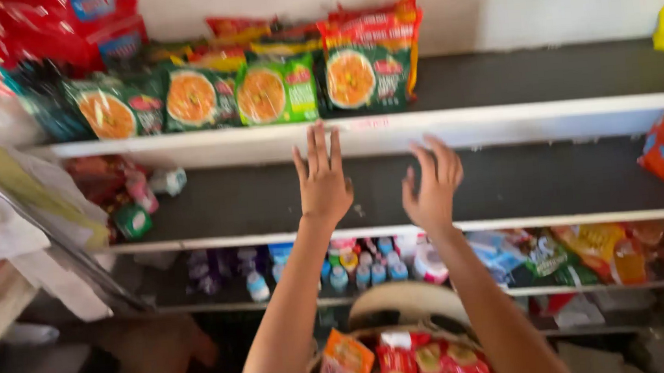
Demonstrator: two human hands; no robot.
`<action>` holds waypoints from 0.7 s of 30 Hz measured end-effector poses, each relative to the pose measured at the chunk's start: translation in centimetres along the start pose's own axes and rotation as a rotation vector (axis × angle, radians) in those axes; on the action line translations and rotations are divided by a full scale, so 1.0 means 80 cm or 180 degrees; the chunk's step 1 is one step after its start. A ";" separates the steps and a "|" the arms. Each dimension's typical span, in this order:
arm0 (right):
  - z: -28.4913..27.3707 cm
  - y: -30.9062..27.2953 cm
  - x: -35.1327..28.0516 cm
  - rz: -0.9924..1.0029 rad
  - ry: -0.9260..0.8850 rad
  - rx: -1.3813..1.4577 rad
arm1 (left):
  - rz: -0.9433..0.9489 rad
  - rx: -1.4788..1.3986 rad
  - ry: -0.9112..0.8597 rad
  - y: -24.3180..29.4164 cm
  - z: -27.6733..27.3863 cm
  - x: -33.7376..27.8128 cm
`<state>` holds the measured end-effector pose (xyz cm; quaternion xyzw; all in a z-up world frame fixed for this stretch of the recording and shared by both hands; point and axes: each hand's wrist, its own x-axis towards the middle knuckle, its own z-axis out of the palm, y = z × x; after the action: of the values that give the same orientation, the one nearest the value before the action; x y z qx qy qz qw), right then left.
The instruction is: Stocking instant noodle packets from a cardboard box onto a retail shelf.
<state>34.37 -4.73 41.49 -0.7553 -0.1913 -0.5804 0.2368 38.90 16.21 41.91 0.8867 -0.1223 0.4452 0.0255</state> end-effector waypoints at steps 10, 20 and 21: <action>-0.145 0.069 -0.435 0.1526 -0.2303 0.0072 | -0.0272 -0.2386 -0.3532 0.185 0.071 -0.423; -0.339 0.077 -0.617 0.2453 -0.2966 0.0159 | -0.0826 -0.3141 -0.4194 0.420 0.121 -0.736; -0.341 0.072 -0.621 0.2486 -0.2958 0.0170 | -0.1007 -0.3027 -0.4289 0.430 0.125 -0.748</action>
<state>3.59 -25.98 -1.52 -0.9378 0.0022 -0.0551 0.3428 4.22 -7.02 -13.91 0.8644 -0.1602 -0.2875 0.3802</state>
